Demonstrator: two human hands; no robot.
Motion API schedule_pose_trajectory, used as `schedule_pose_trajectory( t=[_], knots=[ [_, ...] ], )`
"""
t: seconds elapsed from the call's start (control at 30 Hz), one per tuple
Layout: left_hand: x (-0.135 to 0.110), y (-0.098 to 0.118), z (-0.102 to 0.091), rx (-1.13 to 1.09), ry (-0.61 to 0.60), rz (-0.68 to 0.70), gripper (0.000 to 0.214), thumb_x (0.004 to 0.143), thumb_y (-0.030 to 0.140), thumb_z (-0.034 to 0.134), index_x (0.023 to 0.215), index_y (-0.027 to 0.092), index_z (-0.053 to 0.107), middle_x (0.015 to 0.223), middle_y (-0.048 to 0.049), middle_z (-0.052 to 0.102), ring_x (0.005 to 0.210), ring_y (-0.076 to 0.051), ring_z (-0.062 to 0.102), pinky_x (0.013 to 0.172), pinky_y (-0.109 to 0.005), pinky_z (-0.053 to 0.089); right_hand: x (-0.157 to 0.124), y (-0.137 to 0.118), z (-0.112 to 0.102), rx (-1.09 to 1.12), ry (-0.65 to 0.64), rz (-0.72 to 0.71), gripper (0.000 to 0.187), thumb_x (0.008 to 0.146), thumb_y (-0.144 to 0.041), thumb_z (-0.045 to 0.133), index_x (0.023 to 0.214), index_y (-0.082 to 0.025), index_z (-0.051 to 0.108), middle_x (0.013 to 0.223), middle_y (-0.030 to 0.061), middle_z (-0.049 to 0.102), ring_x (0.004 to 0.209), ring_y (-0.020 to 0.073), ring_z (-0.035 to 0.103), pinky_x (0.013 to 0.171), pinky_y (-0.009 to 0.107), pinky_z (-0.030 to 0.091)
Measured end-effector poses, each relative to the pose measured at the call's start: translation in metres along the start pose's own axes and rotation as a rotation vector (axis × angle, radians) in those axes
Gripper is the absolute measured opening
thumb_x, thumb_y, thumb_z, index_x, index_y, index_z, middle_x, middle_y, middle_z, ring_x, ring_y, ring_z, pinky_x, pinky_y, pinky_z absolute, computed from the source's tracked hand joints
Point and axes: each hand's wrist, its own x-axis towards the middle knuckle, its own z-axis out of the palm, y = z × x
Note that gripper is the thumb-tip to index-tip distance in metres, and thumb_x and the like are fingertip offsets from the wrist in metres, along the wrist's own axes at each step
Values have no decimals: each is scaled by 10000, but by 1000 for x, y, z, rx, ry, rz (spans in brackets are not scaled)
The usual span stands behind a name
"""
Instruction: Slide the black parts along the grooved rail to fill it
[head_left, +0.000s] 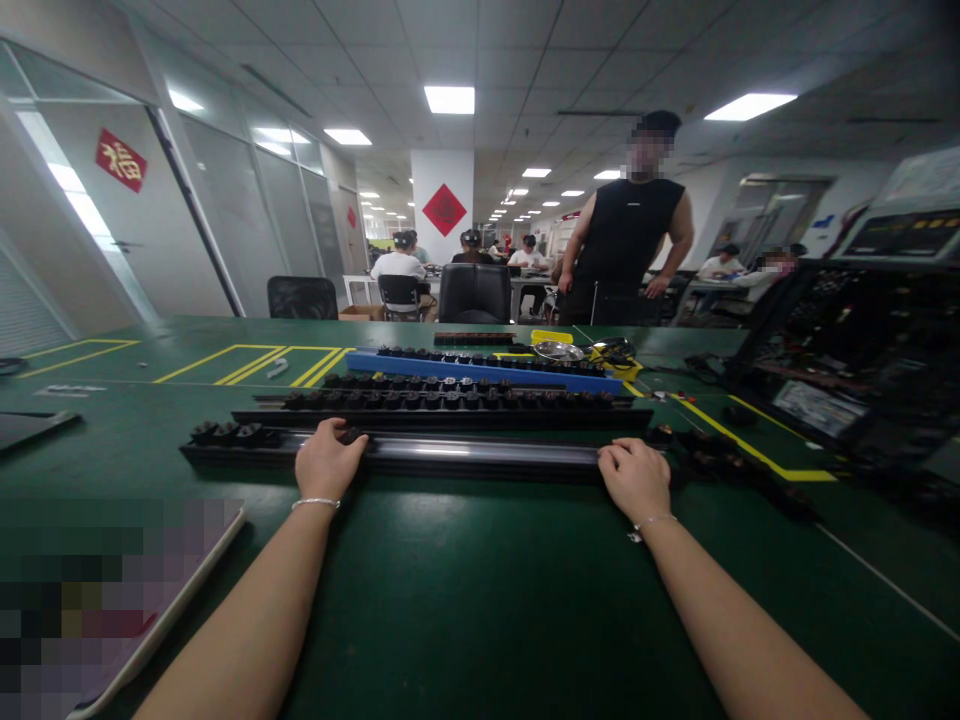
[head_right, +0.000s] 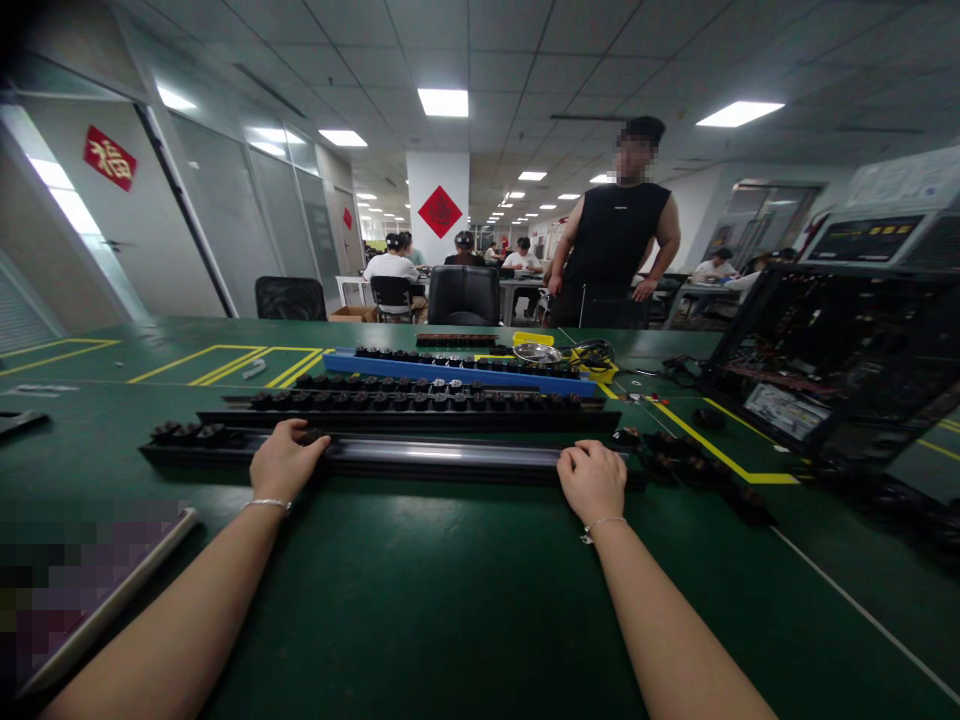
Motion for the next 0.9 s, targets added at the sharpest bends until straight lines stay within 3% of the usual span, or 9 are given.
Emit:
schedule_pose_trajectory(
  t=[0.43,0.67,0.9],
  knots=[
    [0,3,-3,-18,-59,-37,482,707,501,573,1082,200,534,994,-84,676,955,-274,613,768,-346,454,0,-2,-1,4,-10,7,319,795,-309,394,743,-228,699,992,60,573,893,205,476,880,402,300],
    [-11,19,4,-24,-85,94,475,716,500,572,1091,213,522,990,-68,667,936,-241,617,763,-320,449,0,-1,1,-14,-8,3,319,796,-305,394,756,-219,699,999,61,576,889,203,475,877,389,302],
    [-15,26,3,-25,-105,85,458,723,484,578,1083,205,522,993,-72,664,941,-238,613,765,-316,446,0,-2,0,-6,-6,7,319,800,-308,393,756,-227,699,997,57,577,892,203,479,880,393,306]
  ],
)
